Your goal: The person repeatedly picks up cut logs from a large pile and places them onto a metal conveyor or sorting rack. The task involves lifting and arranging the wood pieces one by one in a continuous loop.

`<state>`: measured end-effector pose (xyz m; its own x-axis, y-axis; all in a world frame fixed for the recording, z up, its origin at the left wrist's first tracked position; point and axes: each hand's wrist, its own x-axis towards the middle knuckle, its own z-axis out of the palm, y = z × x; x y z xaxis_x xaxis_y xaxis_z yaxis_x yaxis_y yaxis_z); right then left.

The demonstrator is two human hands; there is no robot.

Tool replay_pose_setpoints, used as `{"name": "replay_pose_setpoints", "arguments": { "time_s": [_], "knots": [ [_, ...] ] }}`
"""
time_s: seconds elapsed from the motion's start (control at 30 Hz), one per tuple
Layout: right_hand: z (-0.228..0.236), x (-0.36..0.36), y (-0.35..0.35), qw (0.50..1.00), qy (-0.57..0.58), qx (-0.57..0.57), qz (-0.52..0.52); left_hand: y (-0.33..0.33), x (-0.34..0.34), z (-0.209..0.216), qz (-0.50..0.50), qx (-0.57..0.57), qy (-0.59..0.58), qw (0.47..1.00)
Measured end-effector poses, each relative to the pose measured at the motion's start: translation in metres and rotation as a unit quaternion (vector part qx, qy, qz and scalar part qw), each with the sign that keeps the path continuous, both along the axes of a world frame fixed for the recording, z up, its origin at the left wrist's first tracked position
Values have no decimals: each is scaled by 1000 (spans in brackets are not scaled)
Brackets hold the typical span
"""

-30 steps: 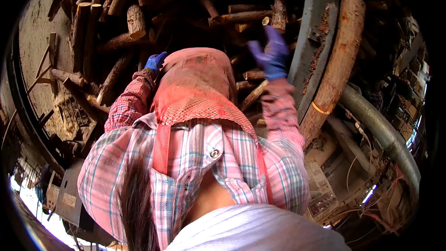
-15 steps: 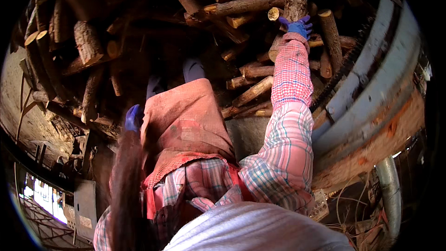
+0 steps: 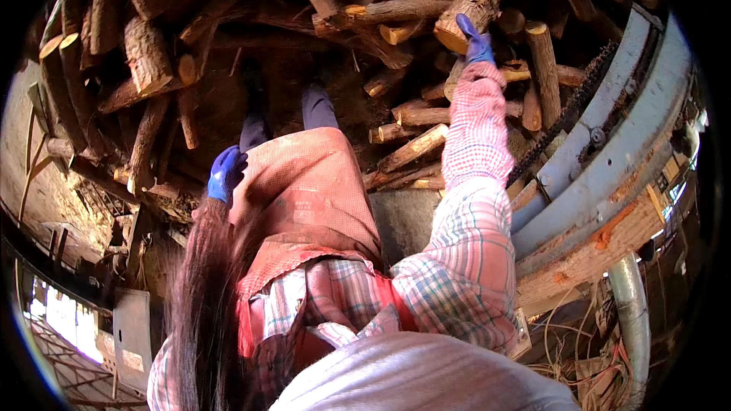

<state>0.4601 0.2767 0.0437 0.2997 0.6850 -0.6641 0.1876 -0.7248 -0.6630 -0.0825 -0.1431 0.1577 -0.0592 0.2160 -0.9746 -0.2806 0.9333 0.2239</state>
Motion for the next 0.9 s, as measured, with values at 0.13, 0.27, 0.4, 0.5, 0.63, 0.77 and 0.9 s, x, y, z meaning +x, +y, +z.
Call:
{"name": "replay_pose_setpoints", "arguments": {
  "time_s": [0.13, 0.27, 0.4, 0.5, 0.63, 0.77, 0.9],
  "knots": [
    [63, -111, -103, 894, 396, -31, -207, 22, -15, -2, 154, 23, -39, 987],
    [138, -199, -232, 862, 424, -42, -274, 93, 21, -5, 206, 102, -203, 952],
    [220, -250, -311, 771, 571, -142, -242, 162, 68, 23, 131, 131, -296, 937],
    [272, -278, -340, 817, 489, -246, -181, 168, 84, 58, 247, 16, -404, 880],
    [312, -285, -351, 869, 432, -211, -116, 151, 80, 101, 330, -30, -305, 893],
    [321, -285, -344, 903, 414, -108, -34, 176, 72, 142, 268, 102, -365, 886],
    [337, -299, -303, 934, 318, 147, 61, 237, 69, 201, 96, 358, -301, 879]
  ]
}}
